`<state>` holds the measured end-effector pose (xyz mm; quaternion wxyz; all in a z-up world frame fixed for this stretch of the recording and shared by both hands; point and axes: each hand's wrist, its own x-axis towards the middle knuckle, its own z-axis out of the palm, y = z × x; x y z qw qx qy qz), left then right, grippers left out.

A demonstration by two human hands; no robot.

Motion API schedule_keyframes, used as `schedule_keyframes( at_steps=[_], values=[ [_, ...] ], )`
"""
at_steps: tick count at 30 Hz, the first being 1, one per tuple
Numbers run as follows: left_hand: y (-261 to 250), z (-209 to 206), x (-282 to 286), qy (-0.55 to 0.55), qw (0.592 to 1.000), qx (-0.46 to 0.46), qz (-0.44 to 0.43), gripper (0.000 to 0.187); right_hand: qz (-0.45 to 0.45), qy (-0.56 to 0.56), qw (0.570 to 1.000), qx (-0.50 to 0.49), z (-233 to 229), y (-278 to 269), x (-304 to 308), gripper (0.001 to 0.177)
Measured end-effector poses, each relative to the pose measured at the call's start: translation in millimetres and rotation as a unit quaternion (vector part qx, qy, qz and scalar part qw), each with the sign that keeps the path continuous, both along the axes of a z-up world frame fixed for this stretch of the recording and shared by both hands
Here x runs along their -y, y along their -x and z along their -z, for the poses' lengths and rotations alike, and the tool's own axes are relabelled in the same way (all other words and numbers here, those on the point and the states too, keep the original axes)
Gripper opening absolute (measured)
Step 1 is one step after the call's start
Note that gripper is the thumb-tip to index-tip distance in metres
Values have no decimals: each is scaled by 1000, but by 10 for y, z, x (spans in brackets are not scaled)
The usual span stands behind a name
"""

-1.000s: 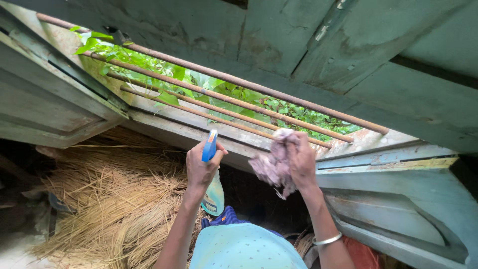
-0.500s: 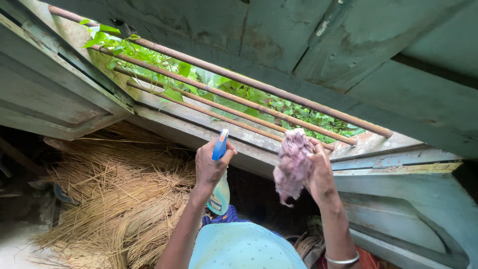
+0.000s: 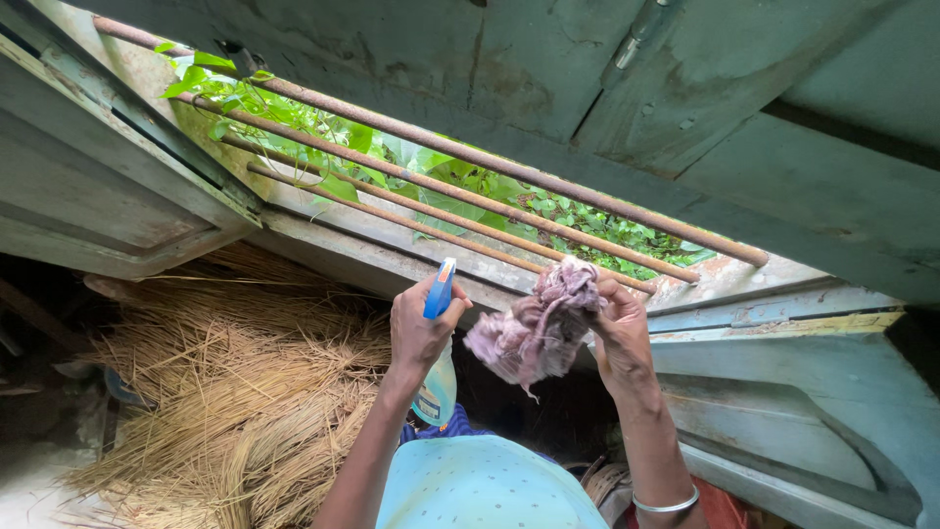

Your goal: The person cleans a window with metal bars by spraying a cleaning solution and wiping the bars and frame with a cloth. The person repeatedly sprays and wipes the same sections of the window throughout the clip.

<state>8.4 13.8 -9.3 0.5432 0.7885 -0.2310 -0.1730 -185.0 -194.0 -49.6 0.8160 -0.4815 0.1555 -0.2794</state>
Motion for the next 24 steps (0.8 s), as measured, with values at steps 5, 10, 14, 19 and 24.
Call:
schedule_keyframes(
  at_steps=[5, 10, 14, 19, 24],
  values=[
    [0, -35, -21, 1, 1000, -5, 3, 12, -31, -88, 996, 7, -482, -43, -198, 76],
    [-10, -45, -40, -7, 1000, -8, 5, 13, 36, -106, 993, -25, -369, -104, -205, 59],
    [-46, -50, -56, -4, 1000, 0, 9, 14, 87, 6, 987, -138, -307, -134, -200, 53],
    [-103, -58, -100, 4, 1000, 1, -1, 14, 135, 505, 831, -190, -623, -378, -237, 60],
    [-195, -38, -152, -13, 1000, -2, -2, 15, 158, 657, 665, -317, -787, -614, -210, 60]
  ],
)
